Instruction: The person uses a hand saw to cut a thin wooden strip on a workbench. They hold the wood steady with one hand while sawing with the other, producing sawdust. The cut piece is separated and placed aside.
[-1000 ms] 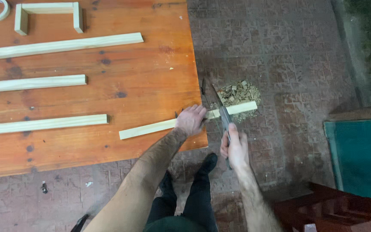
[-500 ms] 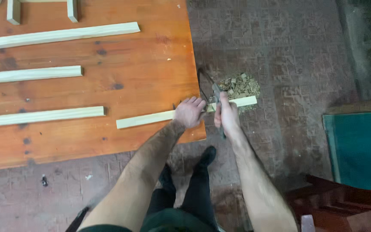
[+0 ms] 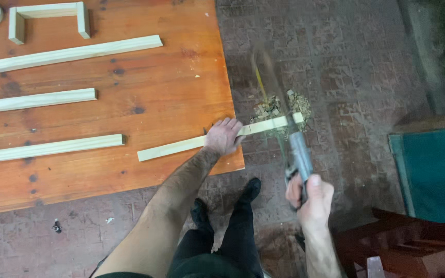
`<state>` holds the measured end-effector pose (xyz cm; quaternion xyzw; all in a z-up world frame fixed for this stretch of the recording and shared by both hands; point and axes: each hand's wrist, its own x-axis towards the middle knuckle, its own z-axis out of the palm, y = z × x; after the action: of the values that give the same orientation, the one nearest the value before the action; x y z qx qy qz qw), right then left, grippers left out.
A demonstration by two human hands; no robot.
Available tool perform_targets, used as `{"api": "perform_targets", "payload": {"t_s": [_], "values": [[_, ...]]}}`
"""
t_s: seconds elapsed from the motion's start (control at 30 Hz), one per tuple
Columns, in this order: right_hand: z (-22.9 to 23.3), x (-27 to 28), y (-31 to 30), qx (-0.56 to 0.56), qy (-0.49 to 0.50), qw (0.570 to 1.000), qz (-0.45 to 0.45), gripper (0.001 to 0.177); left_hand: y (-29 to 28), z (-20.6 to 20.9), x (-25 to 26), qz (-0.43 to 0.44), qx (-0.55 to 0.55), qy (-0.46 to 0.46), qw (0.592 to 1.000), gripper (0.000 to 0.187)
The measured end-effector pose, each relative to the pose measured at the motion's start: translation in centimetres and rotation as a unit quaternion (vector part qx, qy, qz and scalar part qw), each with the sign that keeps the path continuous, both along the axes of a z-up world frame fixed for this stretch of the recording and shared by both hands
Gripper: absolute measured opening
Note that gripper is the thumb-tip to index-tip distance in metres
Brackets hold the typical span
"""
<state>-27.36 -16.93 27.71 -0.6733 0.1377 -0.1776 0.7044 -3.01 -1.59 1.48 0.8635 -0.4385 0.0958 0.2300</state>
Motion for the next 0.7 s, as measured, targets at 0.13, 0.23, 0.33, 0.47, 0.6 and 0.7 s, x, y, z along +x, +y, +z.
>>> {"api": "perform_targets", "payload": {"t_s": [0.13,0.23,0.33,0.47,0.6,0.7], "values": [[-2.5,1.7,-3.3,0.004,-0.049,0.999,0.013,0.081,0.1,-0.8,0.7,0.004,0.015,-0.032,0.999,0.045],[-5.5,1.9,-4.3,-0.003,0.028,0.999,-0.047,0.065,0.1,0.1,-0.2,0.019,0.051,-0.01,0.998,0.045],[-9.2,1.9,-5.1,0.028,0.031,0.995,-0.094,0.065,-1.0,0.0,0.1,0.06,0.078,0.015,0.995,0.048],[-10.2,0.6,-5.3,0.012,-0.008,0.993,-0.12,0.073,-1.9,0.2,-1.5,0.114,0.074,-0.022,0.99,0.037],[-8.6,1.2,-6.1,-0.006,-0.025,0.992,-0.127,0.076,-2.3,2.2,-2.9,0.148,0.057,-0.028,0.987,0.026],[-8.3,1.4,-6.4,0.006,-0.037,0.99,-0.133,0.075,-2.2,1.7,-3.7,0.15,0.043,-0.029,0.987,0.024]]}}
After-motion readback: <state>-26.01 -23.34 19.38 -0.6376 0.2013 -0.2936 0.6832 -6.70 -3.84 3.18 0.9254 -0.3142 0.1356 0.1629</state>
